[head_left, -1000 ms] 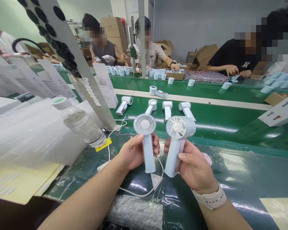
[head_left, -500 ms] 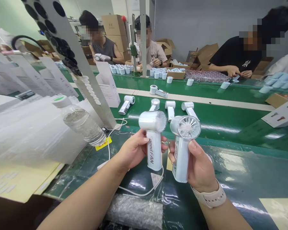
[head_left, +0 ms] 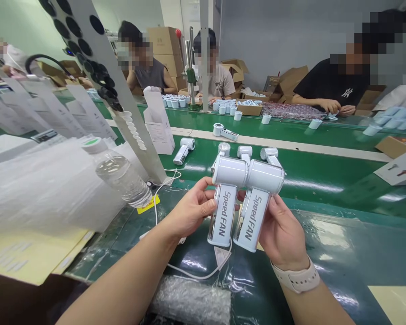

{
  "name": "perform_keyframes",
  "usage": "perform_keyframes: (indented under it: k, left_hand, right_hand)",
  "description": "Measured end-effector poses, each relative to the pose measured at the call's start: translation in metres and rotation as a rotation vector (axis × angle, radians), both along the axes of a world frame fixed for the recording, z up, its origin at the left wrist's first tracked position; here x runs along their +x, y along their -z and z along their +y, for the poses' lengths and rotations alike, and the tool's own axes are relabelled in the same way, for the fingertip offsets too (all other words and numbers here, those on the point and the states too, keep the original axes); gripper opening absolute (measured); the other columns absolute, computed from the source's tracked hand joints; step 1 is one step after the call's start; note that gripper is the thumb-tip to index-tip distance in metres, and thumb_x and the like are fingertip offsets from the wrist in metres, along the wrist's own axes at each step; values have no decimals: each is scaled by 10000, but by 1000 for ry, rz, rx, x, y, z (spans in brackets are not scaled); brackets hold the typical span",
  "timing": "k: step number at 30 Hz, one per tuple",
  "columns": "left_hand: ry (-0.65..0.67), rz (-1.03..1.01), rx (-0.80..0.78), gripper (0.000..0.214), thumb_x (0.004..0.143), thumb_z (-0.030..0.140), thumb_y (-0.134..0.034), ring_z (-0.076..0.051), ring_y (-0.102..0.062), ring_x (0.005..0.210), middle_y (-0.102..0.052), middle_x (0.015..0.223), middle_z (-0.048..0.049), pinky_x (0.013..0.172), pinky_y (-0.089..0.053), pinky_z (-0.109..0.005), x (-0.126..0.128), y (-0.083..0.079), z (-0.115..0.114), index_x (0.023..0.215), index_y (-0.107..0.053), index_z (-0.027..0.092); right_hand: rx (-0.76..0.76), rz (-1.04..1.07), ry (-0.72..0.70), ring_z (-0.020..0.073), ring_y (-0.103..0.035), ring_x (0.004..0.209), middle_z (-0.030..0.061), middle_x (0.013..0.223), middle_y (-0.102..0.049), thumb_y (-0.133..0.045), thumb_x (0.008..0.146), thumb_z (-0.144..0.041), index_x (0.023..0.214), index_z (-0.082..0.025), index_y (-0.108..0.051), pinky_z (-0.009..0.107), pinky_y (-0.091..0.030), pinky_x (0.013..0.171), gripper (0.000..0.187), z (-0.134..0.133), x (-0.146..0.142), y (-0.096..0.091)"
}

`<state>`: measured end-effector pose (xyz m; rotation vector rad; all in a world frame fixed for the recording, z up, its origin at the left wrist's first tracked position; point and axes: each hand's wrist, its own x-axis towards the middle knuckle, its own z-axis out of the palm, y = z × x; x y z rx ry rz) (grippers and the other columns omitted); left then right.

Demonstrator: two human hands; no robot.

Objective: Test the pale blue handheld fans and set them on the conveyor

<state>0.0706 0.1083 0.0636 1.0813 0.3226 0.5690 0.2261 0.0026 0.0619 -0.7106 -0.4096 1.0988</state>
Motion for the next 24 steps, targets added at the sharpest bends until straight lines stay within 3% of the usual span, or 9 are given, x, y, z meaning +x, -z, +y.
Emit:
perform_keyframes:
  k: [5, 8, 11, 14, 17, 19, 22, 24]
  left_hand:
    - [-6, 50, 28, 565, 749, 446, -788, -305, -731, 956, -746, 1100, -156, 801, -555, -409, 1, 3, 0, 1187, -527, 203]
    - [-116, 84, 156, 464, 773, 369, -750, -288, -720, 931, -753, 1031, -117, 789, -545, -393, 0, 5, -2, 1173, -585, 202]
    - [-231, 166, 481, 444, 703, 304, -785, -308, -701, 981, -751, 1050, -99, 920, -503, -449, -2, 3, -1, 1117, -665, 198]
    - [-268, 146, 910, 301, 750, 314, -755, -323, -664, 1125, -747, 1143, -90, 1155, -278, -544, -4, 1, 1, 1036, -722, 227]
    - [-378, 70, 1254, 198, 880, 263, -622, -263, -644, 1184, -738, 1186, -62, 1202, -185, -534, -6, 1, 3, 1055, -715, 269]
    - [-425, 60, 1398, 234, 898, 219, -585, -233, -653, 1161, -743, 1172, -54, 1212, -163, -524, -7, 1, 3, 1098, -694, 274]
    - [-429, 195, 1435, 210, 859, 261, -627, -229, -677, 1005, -761, 986, -44, 1213, -97, -565, -10, -5, 2, 1057, -698, 254]
    - [-374, 241, 1285, 212, 808, 368, -679, -226, -656, 880, -722, 853, -47, 1175, -213, -577, -15, -10, 1, 967, -706, 231]
  right_hand:
    - [-91, -108, 82, 283, -725, 922, 43, 938, -780, -587, 886, -347, 1113, -277, -701, 469, -586, 816, 264, 0, 6, 10]
    - [-68, -307, 109, 307, -693, 1032, 59, 1048, -758, -594, 874, -361, 1143, -269, -681, 485, -563, 884, 297, -5, 9, 17]
    - [-29, -651, 123, 311, -646, 1140, 82, 1223, -698, -693, 826, -309, 1238, -267, -621, 469, -535, 944, 420, -14, 9, 16]
    - [71, -981, 117, 317, -610, 1199, 89, 1295, -660, -767, 764, -223, 1287, -280, -568, 496, -478, 1024, 563, -20, 10, 9]
    - [258, -1100, 75, 327, -523, 1311, 90, 1375, -609, -758, 781, -265, 1278, -286, -561, 530, -402, 1102, 535, -19, 12, 4]
    - [276, -1102, 49, 315, -528, 1313, 90, 1394, -595, -734, 813, -300, 1295, -293, -542, 507, -441, 1077, 519, -16, 12, 5]
    - [177, -1158, 69, 299, -664, 1122, 94, 1253, -683, -752, 801, -316, 1326, -296, -506, 454, -562, 913, 581, -18, 18, 11]
    - [121, -1284, 210, 304, -701, 1000, 87, 1133, -719, -780, 764, -319, 1279, -298, -547, 454, -584, 833, 565, -27, 27, 14]
